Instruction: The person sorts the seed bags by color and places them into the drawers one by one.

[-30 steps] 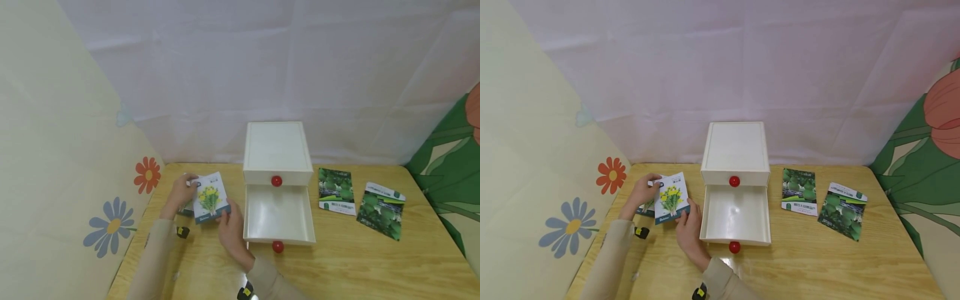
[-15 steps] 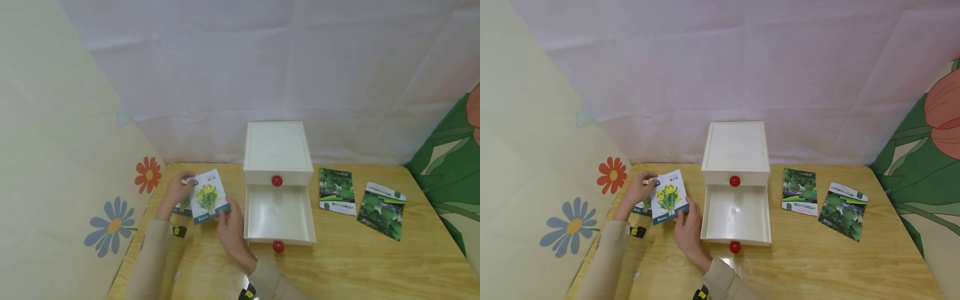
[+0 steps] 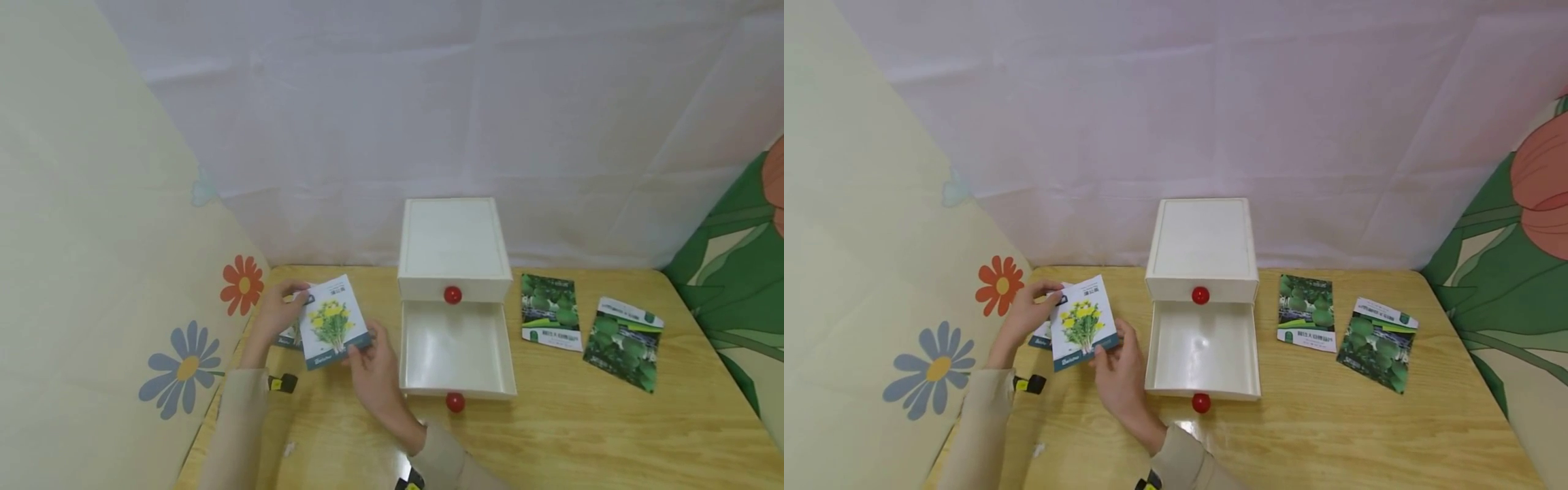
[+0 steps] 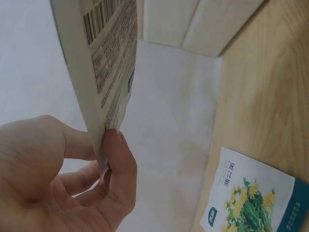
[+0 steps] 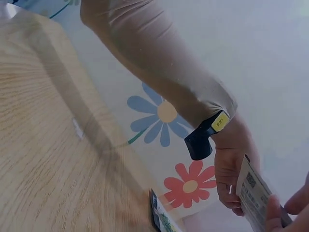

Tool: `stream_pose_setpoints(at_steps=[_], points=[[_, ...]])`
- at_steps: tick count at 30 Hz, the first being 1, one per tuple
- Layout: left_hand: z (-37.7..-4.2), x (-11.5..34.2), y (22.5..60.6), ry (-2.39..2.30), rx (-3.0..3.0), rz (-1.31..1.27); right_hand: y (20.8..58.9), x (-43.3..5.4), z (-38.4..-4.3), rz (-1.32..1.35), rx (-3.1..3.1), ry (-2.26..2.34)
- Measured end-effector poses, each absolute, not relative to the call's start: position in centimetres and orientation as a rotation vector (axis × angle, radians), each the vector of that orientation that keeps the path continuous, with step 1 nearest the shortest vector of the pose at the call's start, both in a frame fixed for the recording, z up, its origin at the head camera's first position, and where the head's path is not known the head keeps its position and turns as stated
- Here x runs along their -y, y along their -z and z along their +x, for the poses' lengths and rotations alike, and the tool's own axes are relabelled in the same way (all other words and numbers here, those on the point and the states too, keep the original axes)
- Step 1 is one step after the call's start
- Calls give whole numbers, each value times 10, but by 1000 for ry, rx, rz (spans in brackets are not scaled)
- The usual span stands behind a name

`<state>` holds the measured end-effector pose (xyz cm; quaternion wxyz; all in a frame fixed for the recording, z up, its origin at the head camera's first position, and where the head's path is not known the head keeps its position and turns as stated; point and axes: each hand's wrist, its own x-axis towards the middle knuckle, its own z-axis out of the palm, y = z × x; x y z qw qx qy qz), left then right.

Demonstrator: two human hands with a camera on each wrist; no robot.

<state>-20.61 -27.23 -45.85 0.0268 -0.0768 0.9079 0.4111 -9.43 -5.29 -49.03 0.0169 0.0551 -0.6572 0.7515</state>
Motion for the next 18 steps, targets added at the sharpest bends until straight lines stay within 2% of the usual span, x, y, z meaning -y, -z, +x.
stream_pose_setpoints(at_steps=[8,18], points=[[-198,275,454,-1394,-2799,-174,479,52,-88,200,1954,-2458],[-189,275,449,-1483,-2744,-176,481,49,-86,87,1853,-2580]])
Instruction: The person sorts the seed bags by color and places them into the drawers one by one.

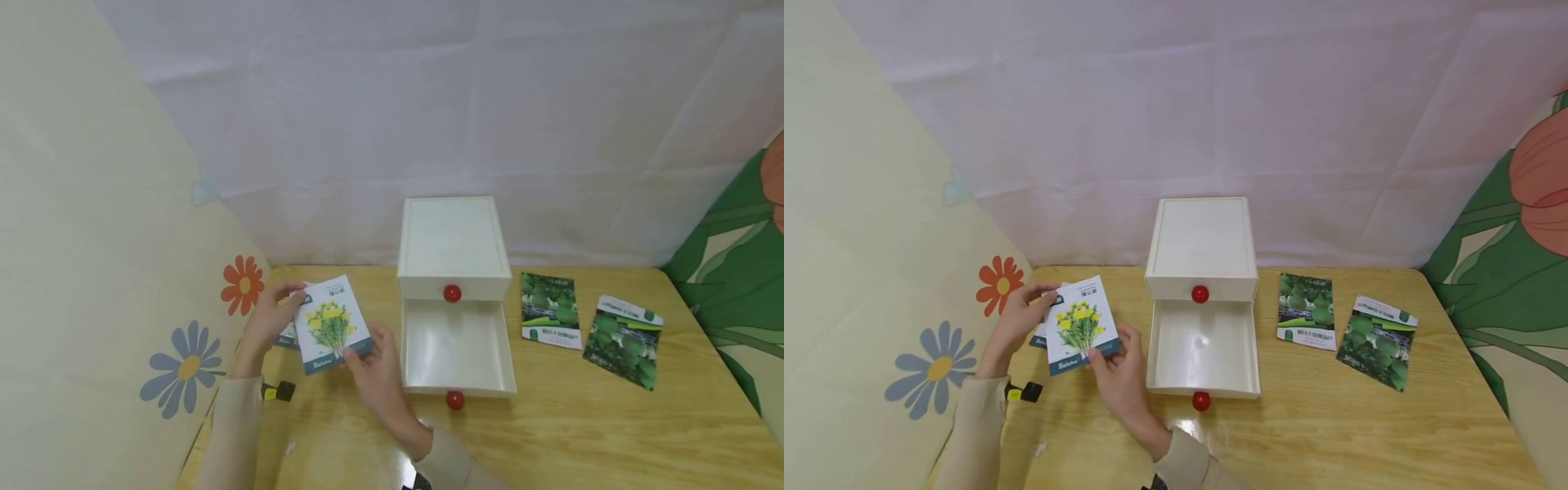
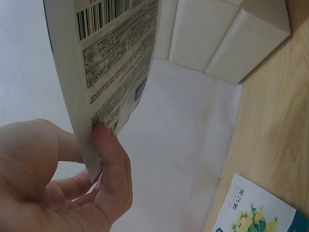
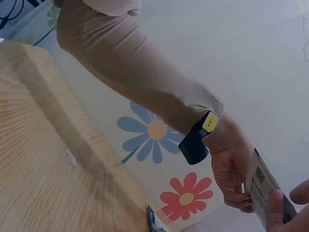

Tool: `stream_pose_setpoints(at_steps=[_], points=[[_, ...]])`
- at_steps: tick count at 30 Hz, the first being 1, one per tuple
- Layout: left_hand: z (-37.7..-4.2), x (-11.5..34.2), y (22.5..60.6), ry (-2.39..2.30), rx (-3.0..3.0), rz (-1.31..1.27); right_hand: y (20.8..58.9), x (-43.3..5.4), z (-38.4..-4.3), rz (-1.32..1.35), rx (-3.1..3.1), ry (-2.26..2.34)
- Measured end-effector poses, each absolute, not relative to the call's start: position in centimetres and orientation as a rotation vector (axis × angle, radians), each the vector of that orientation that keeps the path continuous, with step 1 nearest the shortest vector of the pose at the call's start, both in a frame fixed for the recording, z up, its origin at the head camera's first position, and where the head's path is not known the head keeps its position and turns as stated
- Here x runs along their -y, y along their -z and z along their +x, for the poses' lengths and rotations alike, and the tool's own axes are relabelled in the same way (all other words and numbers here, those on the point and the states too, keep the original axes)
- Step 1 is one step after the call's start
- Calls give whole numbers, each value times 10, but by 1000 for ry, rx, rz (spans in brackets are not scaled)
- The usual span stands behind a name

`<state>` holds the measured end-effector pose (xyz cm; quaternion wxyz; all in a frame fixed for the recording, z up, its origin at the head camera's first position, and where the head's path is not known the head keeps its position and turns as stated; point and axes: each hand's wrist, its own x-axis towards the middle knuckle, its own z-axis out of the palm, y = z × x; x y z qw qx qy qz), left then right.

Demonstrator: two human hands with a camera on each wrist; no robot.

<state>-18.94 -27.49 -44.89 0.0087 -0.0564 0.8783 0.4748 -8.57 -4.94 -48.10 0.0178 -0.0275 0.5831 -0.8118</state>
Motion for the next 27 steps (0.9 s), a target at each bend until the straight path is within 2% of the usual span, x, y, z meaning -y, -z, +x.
stream_pose_setpoints(at_steps=[13,27], points=[[-173,259,435,-1617,-2654,-416,474,42,-80,-65,-1710,2551],[-159,261,430,-1726,-2551,-312,462,23,-78,-77,-1772,2441]])
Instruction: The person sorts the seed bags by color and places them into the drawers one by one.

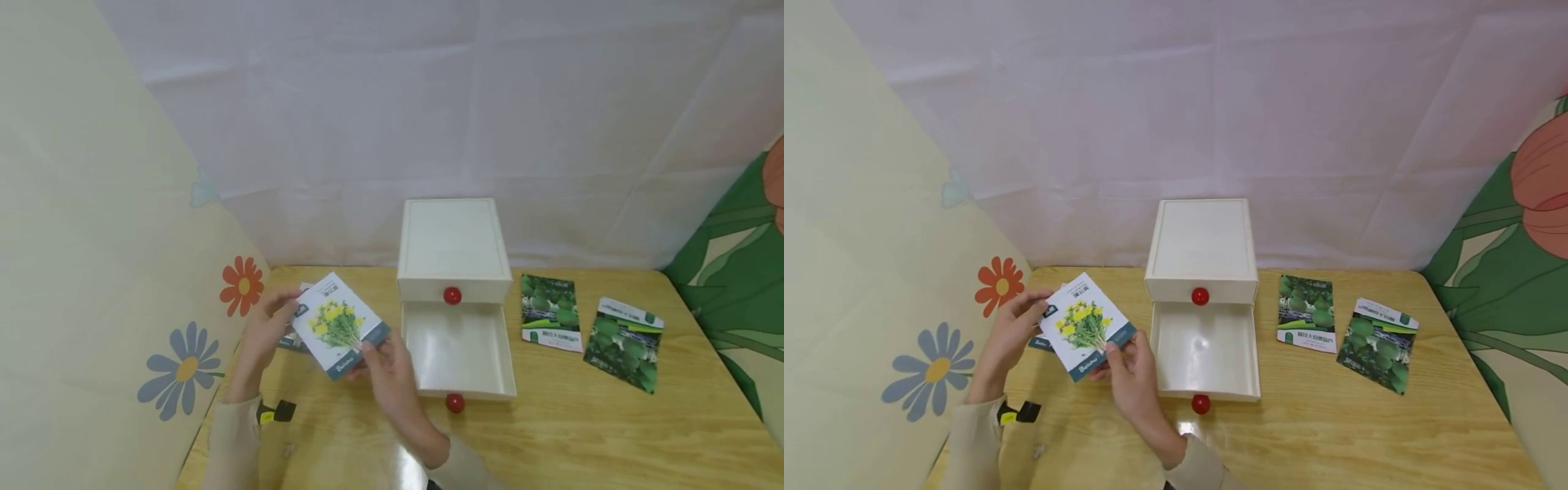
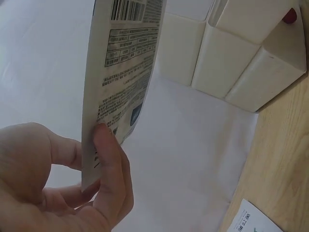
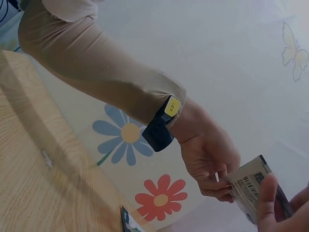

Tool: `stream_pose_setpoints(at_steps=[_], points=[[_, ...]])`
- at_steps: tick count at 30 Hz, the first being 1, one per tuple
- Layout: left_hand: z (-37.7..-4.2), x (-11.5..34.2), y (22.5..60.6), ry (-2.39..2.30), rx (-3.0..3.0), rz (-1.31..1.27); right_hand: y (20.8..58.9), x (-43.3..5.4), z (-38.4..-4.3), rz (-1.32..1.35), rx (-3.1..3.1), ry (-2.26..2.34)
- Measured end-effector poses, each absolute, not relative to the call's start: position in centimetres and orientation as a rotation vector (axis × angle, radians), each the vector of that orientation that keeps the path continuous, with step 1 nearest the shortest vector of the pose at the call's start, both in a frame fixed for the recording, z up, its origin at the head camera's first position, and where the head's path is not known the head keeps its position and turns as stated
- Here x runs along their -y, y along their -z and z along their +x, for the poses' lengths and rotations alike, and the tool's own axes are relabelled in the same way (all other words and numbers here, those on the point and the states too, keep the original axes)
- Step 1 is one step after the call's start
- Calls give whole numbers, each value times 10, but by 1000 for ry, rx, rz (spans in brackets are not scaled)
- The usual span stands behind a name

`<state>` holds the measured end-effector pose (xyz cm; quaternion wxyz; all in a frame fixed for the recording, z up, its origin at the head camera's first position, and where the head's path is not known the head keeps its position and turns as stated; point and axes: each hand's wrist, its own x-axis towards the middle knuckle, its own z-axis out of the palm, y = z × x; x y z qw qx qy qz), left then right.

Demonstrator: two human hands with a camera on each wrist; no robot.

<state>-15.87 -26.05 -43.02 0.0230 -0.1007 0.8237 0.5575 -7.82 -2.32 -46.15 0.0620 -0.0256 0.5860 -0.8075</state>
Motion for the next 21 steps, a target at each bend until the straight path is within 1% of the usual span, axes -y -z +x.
stream_pose_setpoints(at_steps=[6,13,21], points=[[-154,261,426,-1699,-2551,-246,457,16,-79,-55,-1774,2421],[-152,262,425,-1652,-2555,-267,456,6,-82,-123,-1818,2367],[-152,264,424,-1626,-2585,-180,454,-9,-89,-170,-1852,2294]])
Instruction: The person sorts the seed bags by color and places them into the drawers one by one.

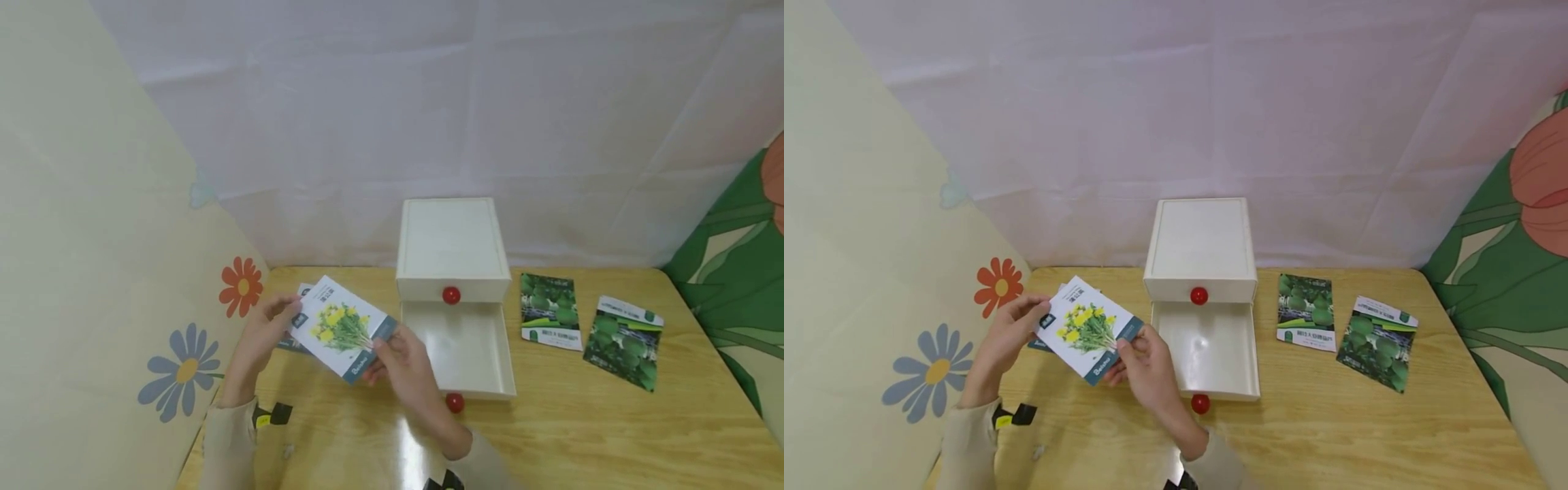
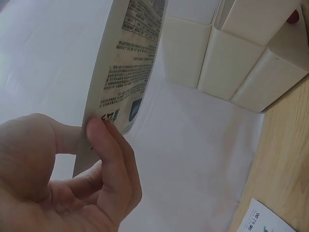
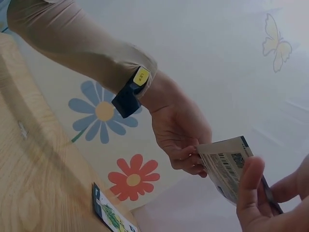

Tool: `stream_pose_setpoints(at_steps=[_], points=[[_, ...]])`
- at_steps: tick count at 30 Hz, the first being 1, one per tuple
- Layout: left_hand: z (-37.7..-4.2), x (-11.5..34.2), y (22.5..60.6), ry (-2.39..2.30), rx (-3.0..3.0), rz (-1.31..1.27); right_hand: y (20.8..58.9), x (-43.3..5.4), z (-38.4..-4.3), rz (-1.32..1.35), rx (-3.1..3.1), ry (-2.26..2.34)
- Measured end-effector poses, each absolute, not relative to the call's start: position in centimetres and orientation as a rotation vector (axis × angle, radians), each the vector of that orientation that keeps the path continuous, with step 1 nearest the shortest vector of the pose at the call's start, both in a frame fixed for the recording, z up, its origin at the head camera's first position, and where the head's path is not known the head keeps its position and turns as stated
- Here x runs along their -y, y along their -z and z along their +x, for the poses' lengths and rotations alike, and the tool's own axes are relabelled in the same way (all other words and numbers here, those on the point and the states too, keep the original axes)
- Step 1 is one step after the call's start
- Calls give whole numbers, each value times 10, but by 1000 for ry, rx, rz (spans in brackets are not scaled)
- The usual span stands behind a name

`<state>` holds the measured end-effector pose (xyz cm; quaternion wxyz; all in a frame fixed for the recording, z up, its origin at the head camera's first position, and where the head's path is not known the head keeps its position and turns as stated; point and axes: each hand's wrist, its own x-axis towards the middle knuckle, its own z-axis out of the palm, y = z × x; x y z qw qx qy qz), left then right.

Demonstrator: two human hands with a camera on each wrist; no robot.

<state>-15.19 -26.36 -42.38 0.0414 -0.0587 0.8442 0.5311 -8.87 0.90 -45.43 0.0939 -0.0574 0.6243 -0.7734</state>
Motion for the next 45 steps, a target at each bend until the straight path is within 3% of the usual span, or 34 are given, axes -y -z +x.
stream_pose_setpoints(at_steps=[16,33,45], points=[[-145,273,432,-1687,-2490,75,450,-37,-101,-32,-1965,2231],[-129,260,438,-1751,-2391,-13,448,-62,-100,-37,-2038,2124],[-129,238,443,-1774,-2298,100,443,-86,-96,67,-2081,2116]])
